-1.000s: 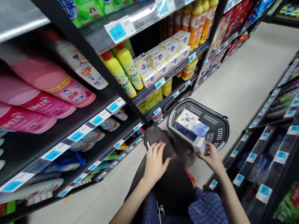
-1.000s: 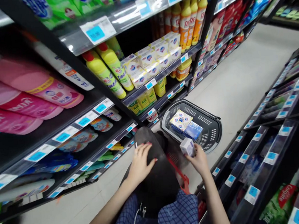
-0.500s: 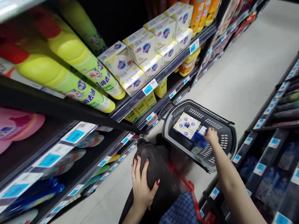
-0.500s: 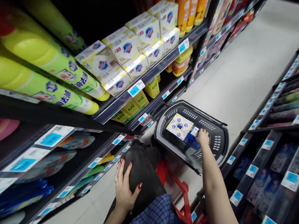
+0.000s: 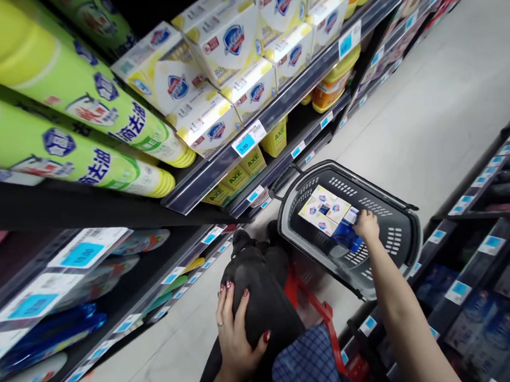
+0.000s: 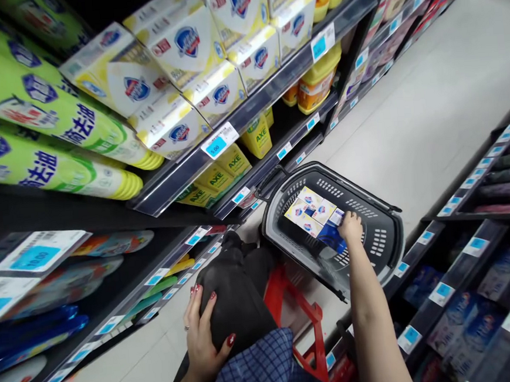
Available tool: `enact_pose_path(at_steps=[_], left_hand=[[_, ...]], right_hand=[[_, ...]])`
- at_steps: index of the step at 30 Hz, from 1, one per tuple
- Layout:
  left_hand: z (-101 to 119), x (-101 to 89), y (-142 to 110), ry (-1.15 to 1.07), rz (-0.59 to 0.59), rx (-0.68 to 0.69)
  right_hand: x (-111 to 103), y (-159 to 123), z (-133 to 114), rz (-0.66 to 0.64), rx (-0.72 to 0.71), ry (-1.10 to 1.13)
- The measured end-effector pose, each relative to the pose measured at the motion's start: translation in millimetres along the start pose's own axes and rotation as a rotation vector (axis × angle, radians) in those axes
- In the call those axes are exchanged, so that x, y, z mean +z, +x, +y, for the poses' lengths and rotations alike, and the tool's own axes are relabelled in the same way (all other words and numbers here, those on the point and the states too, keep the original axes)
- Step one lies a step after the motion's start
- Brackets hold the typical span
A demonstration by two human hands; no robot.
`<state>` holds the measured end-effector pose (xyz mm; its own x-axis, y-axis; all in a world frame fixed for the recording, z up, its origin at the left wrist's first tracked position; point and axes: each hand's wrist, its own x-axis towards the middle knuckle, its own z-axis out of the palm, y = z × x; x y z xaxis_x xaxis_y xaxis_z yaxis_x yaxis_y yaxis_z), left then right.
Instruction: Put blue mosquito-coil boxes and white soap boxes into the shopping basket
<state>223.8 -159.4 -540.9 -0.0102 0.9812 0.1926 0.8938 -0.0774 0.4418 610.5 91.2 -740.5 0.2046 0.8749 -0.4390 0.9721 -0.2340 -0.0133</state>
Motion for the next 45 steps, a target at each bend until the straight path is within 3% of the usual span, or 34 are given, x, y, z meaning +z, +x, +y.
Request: enact_pose_path(at_steps=[17,38,45], left_hand=[[2,-1.0,2,0.01,-0.003,0.01],[1,0.5,-1,0.019,-0.006,-0.008],[2,0.2,0,0.022,-0.002,0.0]], right_hand=[[15,5,12,0.048,-0.037,0.024],[17,8,15,0.07,-0.057,-0.005],[16,20,26,-0.034,-0.05,-0.004]])
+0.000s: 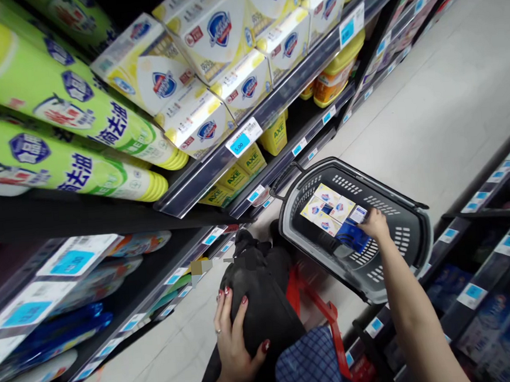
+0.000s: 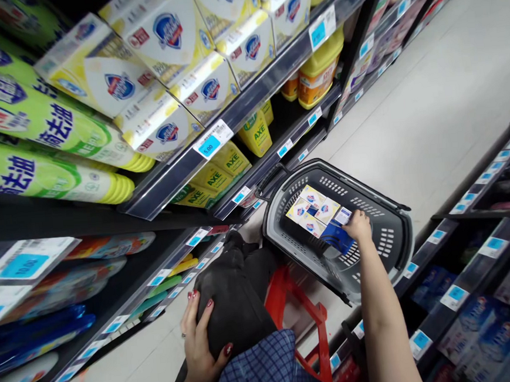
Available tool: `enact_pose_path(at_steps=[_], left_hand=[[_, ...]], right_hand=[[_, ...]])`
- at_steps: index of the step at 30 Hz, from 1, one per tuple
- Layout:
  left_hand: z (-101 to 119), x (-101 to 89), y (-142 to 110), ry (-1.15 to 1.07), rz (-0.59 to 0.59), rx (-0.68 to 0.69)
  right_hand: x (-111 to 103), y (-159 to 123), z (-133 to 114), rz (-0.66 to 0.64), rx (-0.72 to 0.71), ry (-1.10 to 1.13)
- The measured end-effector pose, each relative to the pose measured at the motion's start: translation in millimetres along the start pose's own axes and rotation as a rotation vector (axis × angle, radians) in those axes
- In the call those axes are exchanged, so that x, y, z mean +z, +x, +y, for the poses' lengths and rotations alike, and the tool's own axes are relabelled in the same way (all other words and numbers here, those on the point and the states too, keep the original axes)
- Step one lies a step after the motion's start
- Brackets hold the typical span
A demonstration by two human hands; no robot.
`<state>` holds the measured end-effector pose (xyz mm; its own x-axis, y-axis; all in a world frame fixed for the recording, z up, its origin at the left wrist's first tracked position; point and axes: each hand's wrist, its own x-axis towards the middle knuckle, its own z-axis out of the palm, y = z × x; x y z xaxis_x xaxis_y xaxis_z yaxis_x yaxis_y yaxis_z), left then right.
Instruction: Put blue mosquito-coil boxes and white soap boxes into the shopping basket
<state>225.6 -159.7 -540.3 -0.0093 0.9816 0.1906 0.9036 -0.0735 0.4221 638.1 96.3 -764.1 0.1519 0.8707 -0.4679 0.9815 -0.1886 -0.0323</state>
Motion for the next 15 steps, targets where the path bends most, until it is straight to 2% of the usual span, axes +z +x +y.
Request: enact_pose_path(at_steps=[5,8,11,15], left_hand=[[0,0.4,0,-0.005,-0.004,-0.007],[0,-0.2,-1,-0.012,-0.007,-0.01],[0,-0.4,-2,-0.025,-0.011,-0.015],[0,0.1,-1,-0.034,-0.005,-0.014]], right_hand=[[-10,-9,8,0.003,-0.017,-0.09],[-11,-24,6,0.071,-0.1,-0.169],[-2,-44,0,0.174,-0.186,-0.255],[18,-68,-9,0.196,-0.181,-0.321]])
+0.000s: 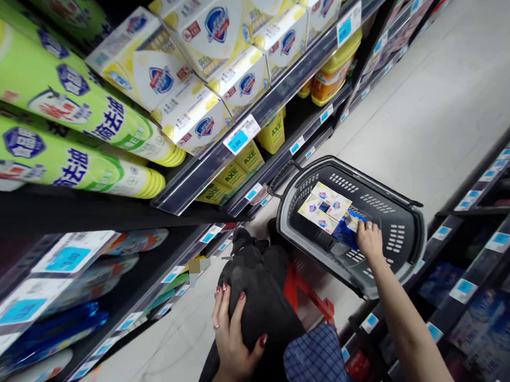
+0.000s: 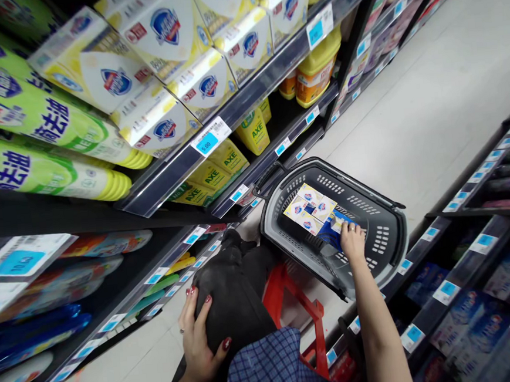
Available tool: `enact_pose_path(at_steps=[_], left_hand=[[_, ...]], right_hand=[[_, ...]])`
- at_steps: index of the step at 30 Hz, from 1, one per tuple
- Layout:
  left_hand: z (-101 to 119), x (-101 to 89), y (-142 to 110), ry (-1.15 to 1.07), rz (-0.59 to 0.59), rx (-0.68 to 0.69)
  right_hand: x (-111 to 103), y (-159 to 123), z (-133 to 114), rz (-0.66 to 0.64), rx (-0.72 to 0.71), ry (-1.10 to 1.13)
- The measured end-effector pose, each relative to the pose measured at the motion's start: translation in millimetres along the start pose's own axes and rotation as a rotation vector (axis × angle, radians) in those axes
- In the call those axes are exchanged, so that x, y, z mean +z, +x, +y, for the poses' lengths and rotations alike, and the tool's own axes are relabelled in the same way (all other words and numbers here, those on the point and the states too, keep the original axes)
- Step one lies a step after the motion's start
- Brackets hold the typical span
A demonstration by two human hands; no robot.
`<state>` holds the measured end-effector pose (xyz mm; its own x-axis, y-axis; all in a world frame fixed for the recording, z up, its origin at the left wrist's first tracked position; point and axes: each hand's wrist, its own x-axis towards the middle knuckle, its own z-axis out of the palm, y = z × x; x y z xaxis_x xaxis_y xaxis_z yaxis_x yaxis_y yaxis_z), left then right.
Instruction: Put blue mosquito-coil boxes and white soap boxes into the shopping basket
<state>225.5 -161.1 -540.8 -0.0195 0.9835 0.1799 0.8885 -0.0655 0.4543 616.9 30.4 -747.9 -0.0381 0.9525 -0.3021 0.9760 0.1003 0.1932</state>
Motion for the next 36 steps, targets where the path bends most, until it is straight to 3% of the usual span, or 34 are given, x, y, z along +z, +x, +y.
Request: enact_pose_path(at_steps=[5,9,18,22,36], left_hand=[[1,-0.1,2,-0.002,0.005,0.0],[2,0.1,2,-0.007,0.014,0.01],[1,-1.7,3,0.012,0.006,0.017],[2,-1.9,3,0.017,0.001,0.023],[3,-1.3,5,0.02,0.004,0.024]], right_hand=[[15,-18,-10,0.047,-0.062,0.079],[23,-18,-7,-0.013,-0.069,0.169],[9,35,14,-0.008,0.138,0.323],[3,57,18,-0.027,0.132,0.335],[2,61,25,-0.075,0.08,0.318]])
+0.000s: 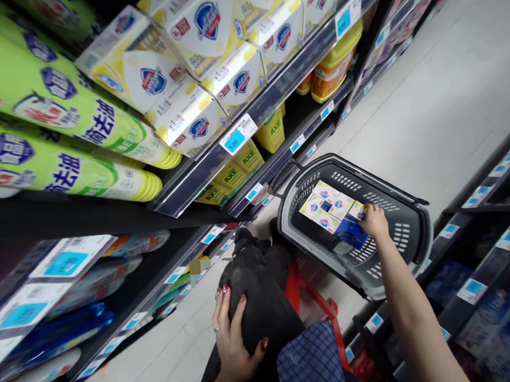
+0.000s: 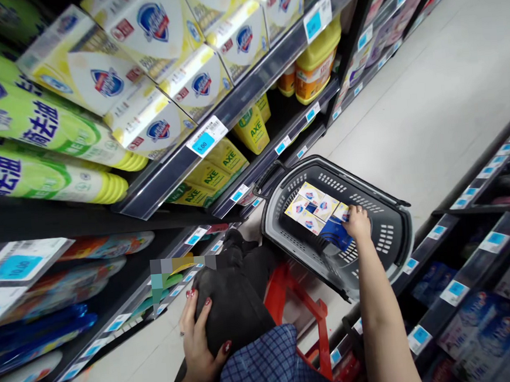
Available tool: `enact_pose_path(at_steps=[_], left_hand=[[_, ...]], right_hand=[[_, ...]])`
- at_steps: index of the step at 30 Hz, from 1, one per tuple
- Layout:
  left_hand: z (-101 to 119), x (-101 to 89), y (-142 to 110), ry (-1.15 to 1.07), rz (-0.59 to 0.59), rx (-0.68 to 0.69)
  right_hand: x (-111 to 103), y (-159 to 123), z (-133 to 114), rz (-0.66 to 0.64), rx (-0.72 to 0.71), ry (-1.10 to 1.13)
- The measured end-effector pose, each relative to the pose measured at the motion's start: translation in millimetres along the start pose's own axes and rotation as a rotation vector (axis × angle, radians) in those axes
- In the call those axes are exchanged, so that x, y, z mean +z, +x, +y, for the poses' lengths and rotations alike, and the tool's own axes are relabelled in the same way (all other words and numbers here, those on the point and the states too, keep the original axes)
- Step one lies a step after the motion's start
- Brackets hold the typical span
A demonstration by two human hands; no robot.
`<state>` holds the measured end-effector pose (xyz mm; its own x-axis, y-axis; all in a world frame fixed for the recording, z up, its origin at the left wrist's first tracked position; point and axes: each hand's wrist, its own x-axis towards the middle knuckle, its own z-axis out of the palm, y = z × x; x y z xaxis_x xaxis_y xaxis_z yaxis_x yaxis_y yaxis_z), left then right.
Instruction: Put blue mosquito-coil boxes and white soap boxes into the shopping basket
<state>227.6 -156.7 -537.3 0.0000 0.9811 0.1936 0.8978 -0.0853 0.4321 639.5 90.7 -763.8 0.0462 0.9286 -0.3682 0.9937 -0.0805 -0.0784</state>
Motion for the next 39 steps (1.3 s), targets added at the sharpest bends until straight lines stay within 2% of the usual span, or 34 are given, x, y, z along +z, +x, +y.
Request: enact_pose_path(at_steps=[6,10,13,16,17,19,21,23,26,29,31,33,36,39], left_hand=[[-1,1.0,0,-0.016,-0.006,-0.001],[0,2.5,-3,0.008,0.004,-0.008],[2,4.2,-5,0.06,0.016,-0.005],[4,7.4,-3,0.102,0.044,0.005],[4,8.5,-2,0.114,0.057,0.01],[3,10.3,0,0.14,0.081,0.019],[3,11.3,1,0.16,0.093,0.019],[3,12.0,2,0.167,0.101,0.014],[2,13.6,0,0.18,0.125,0.003],[-2,16.6,-1,0.203,0.147,0.0],[-4,17.7,-2,0.192,0.131,-0.001],[-3,15.0,-1,0.144,0.106,-0.019],[5,4.3,1,0.023,0.071,-0.081],[10,-3.4,5,-0.106,-0.002,-0.149]], right_hand=[[2,1,0,0.0,-0.007,0.034],[-3,-2,12,0.007,0.005,0.074],[-17,-6,26,0.084,0.005,0.097],[-50,-5,20,0.158,-0.103,0.212],[-67,-4,9,0.172,-0.163,0.267],[-113,-8,-29,0.189,-0.279,0.374],[-170,-19,-85,0.212,-0.438,0.452],[-231,-31,-152,0.289,-0.625,0.451],[-317,-42,-248,0.487,-0.904,0.352],[-384,-37,-321,0.758,-0.942,0.061],[-414,-28,-355,0.817,-0.91,-0.145],[-429,-19,-376,0.754,-0.899,-0.298],[-433,-13,-388,0.625,-0.893,-0.367],[-432,-8,-388,0.624,-0.896,-0.342]])
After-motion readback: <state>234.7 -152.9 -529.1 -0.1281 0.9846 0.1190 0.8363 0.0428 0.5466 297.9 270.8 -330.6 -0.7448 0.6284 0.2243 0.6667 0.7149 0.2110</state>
